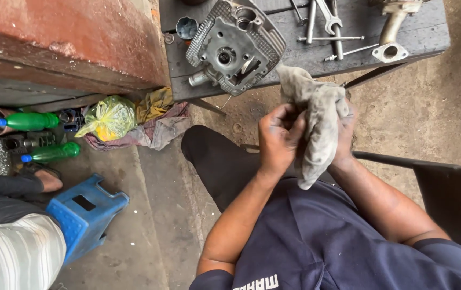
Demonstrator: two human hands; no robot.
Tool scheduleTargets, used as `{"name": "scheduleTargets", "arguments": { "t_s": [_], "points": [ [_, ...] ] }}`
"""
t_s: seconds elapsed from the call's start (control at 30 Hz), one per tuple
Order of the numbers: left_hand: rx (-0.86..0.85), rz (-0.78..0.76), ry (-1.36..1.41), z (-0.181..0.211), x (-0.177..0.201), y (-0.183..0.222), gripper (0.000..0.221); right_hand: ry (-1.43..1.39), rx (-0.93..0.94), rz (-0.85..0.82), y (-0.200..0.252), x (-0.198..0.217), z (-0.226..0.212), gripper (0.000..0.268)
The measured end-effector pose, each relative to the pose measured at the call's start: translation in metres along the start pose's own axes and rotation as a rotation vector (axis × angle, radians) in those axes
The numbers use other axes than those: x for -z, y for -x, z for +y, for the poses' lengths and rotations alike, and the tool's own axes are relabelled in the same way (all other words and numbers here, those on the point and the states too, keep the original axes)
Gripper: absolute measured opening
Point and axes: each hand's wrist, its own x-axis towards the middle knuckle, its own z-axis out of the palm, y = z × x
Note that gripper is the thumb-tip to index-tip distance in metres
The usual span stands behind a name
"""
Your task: The recorder is dismantling, cleaning, and inspecting a motorcycle engine cylinder head using various tools.
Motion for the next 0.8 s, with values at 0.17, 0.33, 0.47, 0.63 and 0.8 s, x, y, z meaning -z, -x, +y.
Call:
{"name": "scheduleTargets", "arguments": {
  "t_s": [0.17,0.33,0.47,0.63,0.8],
  "points": [
    [-0.546,0.074,-0.94,0.045,-0.009,0.0,0.033,-0.216,-0.194,0.031,-0.003,-0.006,-0.02,0.026],
    [-0.766,0.003,-1.119,0.063,-0.012,0.002,0.031,-0.164,-0.271,0.092,-0.002,-0.013,-0.038,0.024],
    [-0.79,-0.003,-1.116,0.06,-0.012,0.005,0.029,-0.068,-0.17,-0.001,-0.011,-0.008,-0.052,0.023],
    [-0.413,0.018,-0.619,0.074,-0.005,0.013,0.029,0.02,-0.014,-0.167,-0.026,0.006,-0.061,0.023],
    [-0.154,0.005,-0.291,0.074,-0.005,0.013,0.022,0.112,0.146,-0.336,-0.035,0.015,-0.065,0.024]
  ]
}}
